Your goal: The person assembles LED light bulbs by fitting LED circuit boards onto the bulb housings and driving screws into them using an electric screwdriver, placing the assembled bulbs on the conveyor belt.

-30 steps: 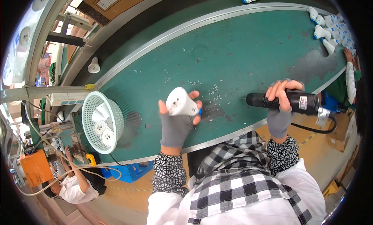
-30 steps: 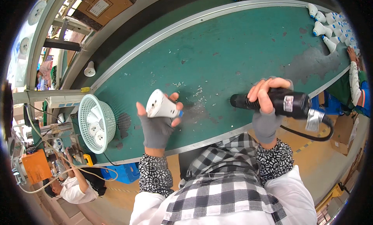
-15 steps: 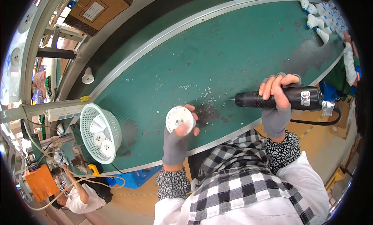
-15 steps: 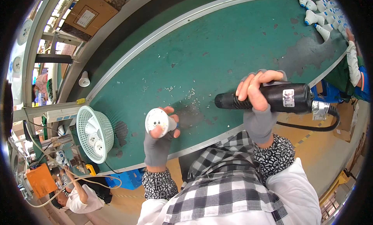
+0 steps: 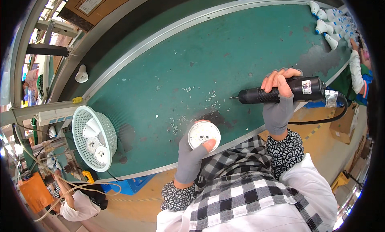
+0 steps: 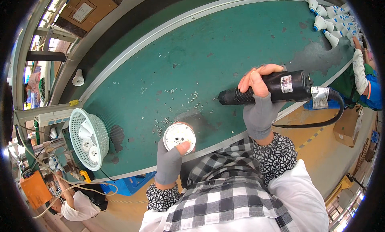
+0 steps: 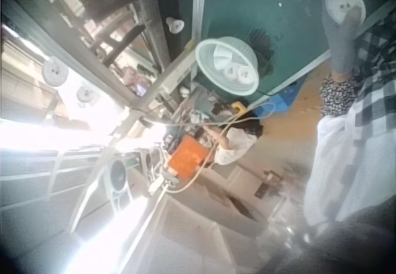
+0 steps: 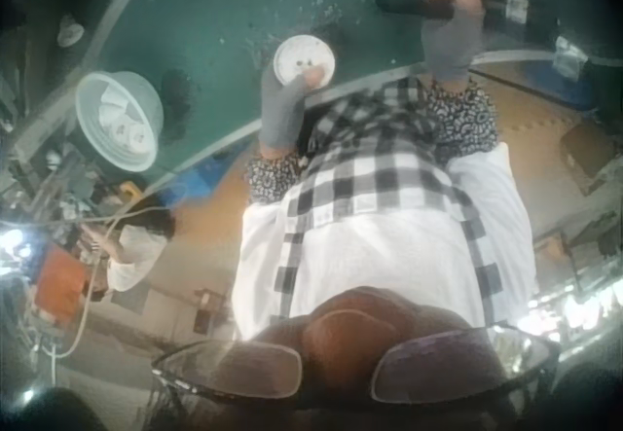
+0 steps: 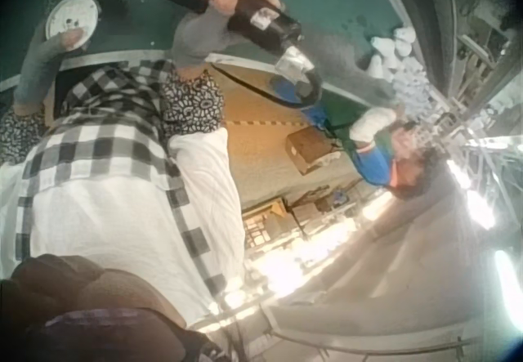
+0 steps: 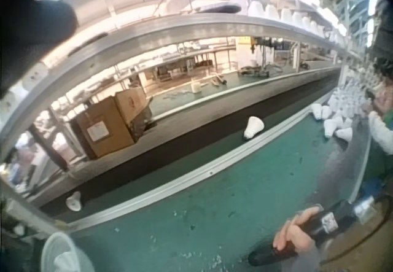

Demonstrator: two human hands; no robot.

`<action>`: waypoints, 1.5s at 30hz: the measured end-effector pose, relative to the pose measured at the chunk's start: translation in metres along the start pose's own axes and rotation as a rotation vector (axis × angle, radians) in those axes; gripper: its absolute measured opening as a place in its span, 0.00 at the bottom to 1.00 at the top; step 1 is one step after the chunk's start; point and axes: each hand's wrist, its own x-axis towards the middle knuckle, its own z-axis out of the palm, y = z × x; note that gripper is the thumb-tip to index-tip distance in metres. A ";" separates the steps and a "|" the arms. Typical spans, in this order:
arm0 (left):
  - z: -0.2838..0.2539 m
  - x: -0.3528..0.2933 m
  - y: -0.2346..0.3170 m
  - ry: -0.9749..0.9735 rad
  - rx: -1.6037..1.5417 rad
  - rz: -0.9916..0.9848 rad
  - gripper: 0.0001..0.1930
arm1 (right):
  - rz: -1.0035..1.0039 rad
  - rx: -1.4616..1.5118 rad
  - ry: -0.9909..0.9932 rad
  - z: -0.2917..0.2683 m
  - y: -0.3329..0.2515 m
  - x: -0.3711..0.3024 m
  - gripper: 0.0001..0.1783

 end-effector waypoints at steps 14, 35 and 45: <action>0.014 0.001 0.008 -0.371 0.571 0.442 0.27 | 0.223 0.281 -0.018 0.004 -0.058 0.002 0.06; 0.021 -0.009 0.009 -0.341 0.844 0.520 0.30 | 0.271 0.350 -0.026 0.000 -0.068 -0.001 0.06; 0.025 -0.011 0.010 -0.351 0.890 0.533 0.29 | 0.282 0.367 -0.099 -0.007 -0.068 0.005 0.09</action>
